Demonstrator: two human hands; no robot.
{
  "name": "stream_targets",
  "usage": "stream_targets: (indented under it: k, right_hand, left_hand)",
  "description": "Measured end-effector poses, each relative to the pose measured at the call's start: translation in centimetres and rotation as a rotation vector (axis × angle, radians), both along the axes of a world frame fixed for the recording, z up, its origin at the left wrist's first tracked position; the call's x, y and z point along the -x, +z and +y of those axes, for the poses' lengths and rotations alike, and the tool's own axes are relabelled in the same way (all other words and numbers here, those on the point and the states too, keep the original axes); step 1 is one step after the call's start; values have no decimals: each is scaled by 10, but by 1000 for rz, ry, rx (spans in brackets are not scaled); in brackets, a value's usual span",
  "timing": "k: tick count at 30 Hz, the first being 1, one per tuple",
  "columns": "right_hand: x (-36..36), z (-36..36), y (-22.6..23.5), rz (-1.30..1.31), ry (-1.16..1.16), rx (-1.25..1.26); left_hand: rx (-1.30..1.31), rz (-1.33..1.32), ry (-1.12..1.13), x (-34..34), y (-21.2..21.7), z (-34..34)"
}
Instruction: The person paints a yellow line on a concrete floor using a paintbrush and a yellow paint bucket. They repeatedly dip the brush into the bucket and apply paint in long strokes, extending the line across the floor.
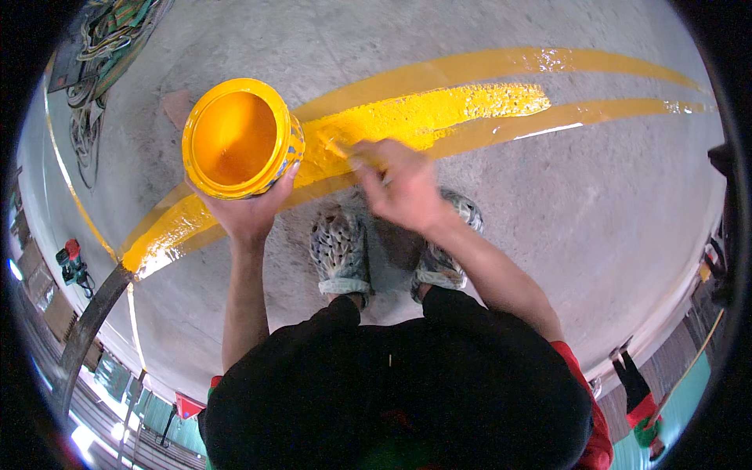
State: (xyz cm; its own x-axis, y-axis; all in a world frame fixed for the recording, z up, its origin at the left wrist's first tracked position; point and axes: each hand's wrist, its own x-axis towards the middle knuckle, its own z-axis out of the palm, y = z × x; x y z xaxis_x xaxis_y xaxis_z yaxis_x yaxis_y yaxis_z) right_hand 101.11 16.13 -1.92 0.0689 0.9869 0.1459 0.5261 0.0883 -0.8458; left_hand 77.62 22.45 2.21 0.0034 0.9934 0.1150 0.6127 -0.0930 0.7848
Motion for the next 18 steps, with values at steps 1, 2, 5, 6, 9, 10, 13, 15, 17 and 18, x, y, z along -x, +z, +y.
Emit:
stream_targets:
  k: [1,2,5,6,9,10,13,15,17,18]
  right_hand:
    - [-15,3,3,68,-35,59]
    - [-39,6,6,255,-189,222]
    - [-145,12,14,234,-599,245]
    - [-184,9,20,-15,-615,180]
    - [-249,5,24,-665,-597,36]
    - [-248,3,23,-789,-579,49]
    - [-174,2,17,-878,-280,134]
    - [-98,-6,22,-678,61,74]
    - [-30,-11,20,-247,94,-31]
    - [-13,-11,16,-77,143,22]
  left_hand:
    - [3,22,3,1,1,1]
    - [10,0,1,3,2,2]
    - [23,21,0,7,0,4]
    - [5,71,-1,10,0,5]
    - [48,-13,7,12,1,2]
    - [77,-79,-7,12,2,1]
    - [74,22,-3,13,7,1]
    - [-15,73,-11,11,7,4]
    - [-39,65,-8,9,9,4]
    - [-25,26,-4,8,9,5]
